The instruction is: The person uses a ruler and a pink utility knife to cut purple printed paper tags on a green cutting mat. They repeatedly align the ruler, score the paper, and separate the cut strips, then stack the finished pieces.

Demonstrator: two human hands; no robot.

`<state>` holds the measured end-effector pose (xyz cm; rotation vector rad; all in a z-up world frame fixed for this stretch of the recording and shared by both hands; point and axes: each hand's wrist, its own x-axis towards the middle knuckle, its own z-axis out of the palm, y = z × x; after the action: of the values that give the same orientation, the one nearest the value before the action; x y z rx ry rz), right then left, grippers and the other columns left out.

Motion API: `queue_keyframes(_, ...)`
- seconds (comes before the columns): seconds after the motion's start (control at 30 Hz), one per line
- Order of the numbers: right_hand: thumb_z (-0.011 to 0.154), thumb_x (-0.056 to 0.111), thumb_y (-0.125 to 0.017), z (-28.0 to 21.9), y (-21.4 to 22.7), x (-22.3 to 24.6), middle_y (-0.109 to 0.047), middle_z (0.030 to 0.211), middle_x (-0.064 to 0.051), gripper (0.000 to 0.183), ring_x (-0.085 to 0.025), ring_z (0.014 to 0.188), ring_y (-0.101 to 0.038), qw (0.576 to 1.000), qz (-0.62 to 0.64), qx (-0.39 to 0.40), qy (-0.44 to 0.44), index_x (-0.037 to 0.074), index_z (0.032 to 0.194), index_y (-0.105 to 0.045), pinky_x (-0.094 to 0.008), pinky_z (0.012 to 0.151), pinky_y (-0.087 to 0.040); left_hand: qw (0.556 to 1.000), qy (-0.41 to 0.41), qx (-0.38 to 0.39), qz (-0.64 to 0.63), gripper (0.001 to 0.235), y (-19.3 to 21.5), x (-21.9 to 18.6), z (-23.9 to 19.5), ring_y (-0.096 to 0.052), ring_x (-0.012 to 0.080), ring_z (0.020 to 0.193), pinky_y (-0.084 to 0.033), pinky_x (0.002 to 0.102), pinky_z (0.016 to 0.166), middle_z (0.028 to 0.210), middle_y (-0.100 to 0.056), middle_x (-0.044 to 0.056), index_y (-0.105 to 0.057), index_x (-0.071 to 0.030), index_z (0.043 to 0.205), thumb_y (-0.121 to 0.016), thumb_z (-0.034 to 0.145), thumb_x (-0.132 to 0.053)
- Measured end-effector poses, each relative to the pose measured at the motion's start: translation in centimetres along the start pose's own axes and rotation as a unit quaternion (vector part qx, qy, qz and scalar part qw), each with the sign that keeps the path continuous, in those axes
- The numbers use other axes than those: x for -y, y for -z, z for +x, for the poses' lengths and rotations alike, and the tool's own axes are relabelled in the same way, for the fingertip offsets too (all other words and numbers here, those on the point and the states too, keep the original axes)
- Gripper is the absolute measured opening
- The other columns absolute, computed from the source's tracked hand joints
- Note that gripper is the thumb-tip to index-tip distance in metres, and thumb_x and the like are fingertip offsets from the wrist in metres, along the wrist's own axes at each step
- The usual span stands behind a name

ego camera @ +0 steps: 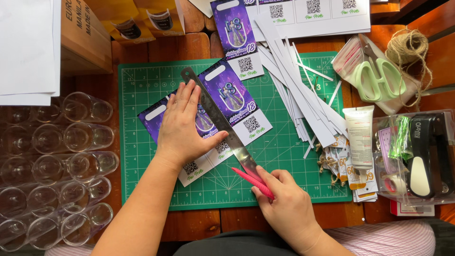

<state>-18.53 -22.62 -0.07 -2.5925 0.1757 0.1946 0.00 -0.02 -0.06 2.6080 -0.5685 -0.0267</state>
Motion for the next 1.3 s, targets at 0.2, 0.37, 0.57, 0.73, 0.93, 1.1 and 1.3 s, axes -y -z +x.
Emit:
queue_keyframes(0.2,0.084,0.040,-0.076,0.13,0.27,0.10,-0.067,0.104,0.003,0.050,-0.021,0.072,-0.070,1.000,0.012,0.000,-0.004,0.029,0.133,-0.070,-0.042,0.052,-0.059,1.000,-0.001,-0.004,0.000,0.117,0.02,-0.04,0.03,-0.026,0.0360,0.155,-0.017,0.052,0.126,0.165,-0.032,0.021,-0.036,0.004,0.154,-0.080,0.073,-0.068)
queue_keyframes(0.37,0.084,0.040,-0.076,0.16,0.13,-0.09,-0.067,0.105,0.002,0.051,-0.021,0.073,-0.070,1.000,0.015,0.005,-0.005,0.029,0.133,-0.070,-0.042,0.055,-0.060,1.000,-0.004,-0.006,0.002,0.117,-0.08,0.03,0.02,-0.026,0.0360,0.154,-0.017,0.052,0.126,0.164,-0.032,0.020,-0.037,0.004,0.154,-0.080,0.073,-0.068)
queue_keyframes(0.57,0.084,0.041,-0.076,0.16,0.00,-0.11,-0.067,0.106,0.002,0.051,-0.023,0.074,-0.071,1.000,0.002,0.010,-0.001,0.028,0.133,-0.069,-0.045,0.054,-0.059,1.000,-0.001,-0.007,0.000,0.117,-0.09,0.05,0.00,-0.026,0.0361,0.155,-0.017,0.052,0.126,0.165,-0.032,0.020,-0.037,0.003,0.155,-0.081,0.072,-0.067)
queue_keyframes(0.73,0.085,0.041,-0.075,0.23,0.15,0.04,-0.066,0.106,0.002,0.050,-0.024,0.074,-0.071,1.000,0.000,0.017,-0.006,0.028,0.133,-0.069,-0.045,0.052,-0.059,1.000,-0.001,-0.008,-0.004,0.117,-0.07,0.05,0.02,-0.026,0.0362,0.154,-0.018,0.052,0.126,0.165,-0.032,0.020,-0.037,0.003,0.155,-0.082,0.071,-0.066)
queue_keyframes(0.93,0.083,0.041,-0.077,0.29,0.09,-0.08,-0.066,0.107,0.002,0.051,-0.024,0.074,-0.071,1.000,0.001,0.015,-0.003,0.028,0.133,-0.069,-0.045,0.052,-0.059,1.000,0.007,-0.006,-0.012,0.116,-0.03,0.03,0.10,-0.026,0.0345,0.155,-0.017,0.051,0.126,0.164,-0.033,0.019,-0.038,0.003,0.153,-0.082,0.071,-0.066)
queue_keyframes(1.1,0.084,0.043,-0.074,0.38,0.30,0.16,-0.065,0.107,0.004,0.050,-0.025,0.076,-0.071,0.999,0.003,0.042,-0.033,0.032,0.133,-0.069,-0.047,0.055,-0.059,1.000,0.002,-0.016,-0.016,0.118,-0.22,0.26,0.05,-0.027,0.0355,0.154,-0.019,0.052,0.126,0.164,-0.035,0.019,-0.039,0.003,0.153,-0.085,0.069,-0.066)
queue_keyframes(1.3,0.084,0.043,-0.075,0.46,0.61,0.38,-0.065,0.105,0.007,0.050,-0.022,0.074,-0.071,0.998,0.017,0.045,-0.046,0.033,0.132,-0.070,-0.045,0.056,-0.059,0.996,0.047,0.071,0.041,0.126,0.53,-0.65,0.65,-0.017,0.0324,0.156,-0.011,0.049,0.126,0.168,-0.023,0.017,-0.029,0.002,0.158,-0.081,0.071,-0.073)
